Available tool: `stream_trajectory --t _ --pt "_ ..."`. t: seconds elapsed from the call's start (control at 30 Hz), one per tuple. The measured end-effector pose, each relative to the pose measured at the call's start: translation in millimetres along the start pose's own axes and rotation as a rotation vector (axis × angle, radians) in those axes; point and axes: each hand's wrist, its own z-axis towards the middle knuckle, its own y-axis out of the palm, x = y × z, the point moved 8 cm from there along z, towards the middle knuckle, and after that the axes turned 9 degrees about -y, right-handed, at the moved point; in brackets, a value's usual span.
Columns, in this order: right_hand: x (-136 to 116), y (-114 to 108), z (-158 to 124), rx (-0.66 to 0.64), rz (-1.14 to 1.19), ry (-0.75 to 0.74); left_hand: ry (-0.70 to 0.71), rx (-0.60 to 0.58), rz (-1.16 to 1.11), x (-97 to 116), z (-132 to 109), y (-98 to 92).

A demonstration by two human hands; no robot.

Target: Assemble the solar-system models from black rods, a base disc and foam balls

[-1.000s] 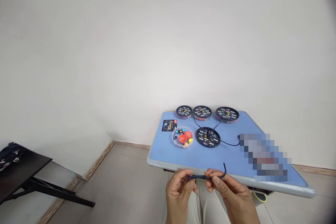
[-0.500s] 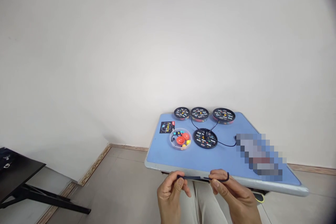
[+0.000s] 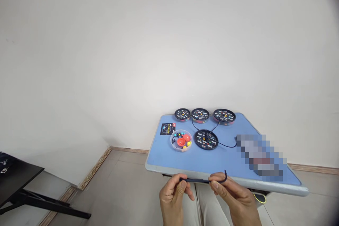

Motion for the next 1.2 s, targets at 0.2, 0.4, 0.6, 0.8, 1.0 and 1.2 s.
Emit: stream_trajectory --t 0.2,0.4,0.6,0.8,1.0,1.2 --pt "8 -3 2 -0.025 -0.029 0.010 -0.037 -0.027 -0.020 -3 0 1.5" --pt "10 0 5 -0.080 -0.007 -0.027 -0.083 -0.038 -0.041 -7 1 1.7" --pt "3 2 0 -0.013 0.034 0.021 -0.090 -0.034 -0.043 -7 0 4.2" --pt "1 6 1 -0.052 0.030 0.023 0.008 0.047 0.004 8 -7 5.6" --pt "14 8 -1 -0.011 0.114 0.063 0.076 0.048 0.052 16 -11 9.6" --pt "28 9 1 -0.020 0.155 0.079 0.074 0.053 0.015 4 -9 12.0"
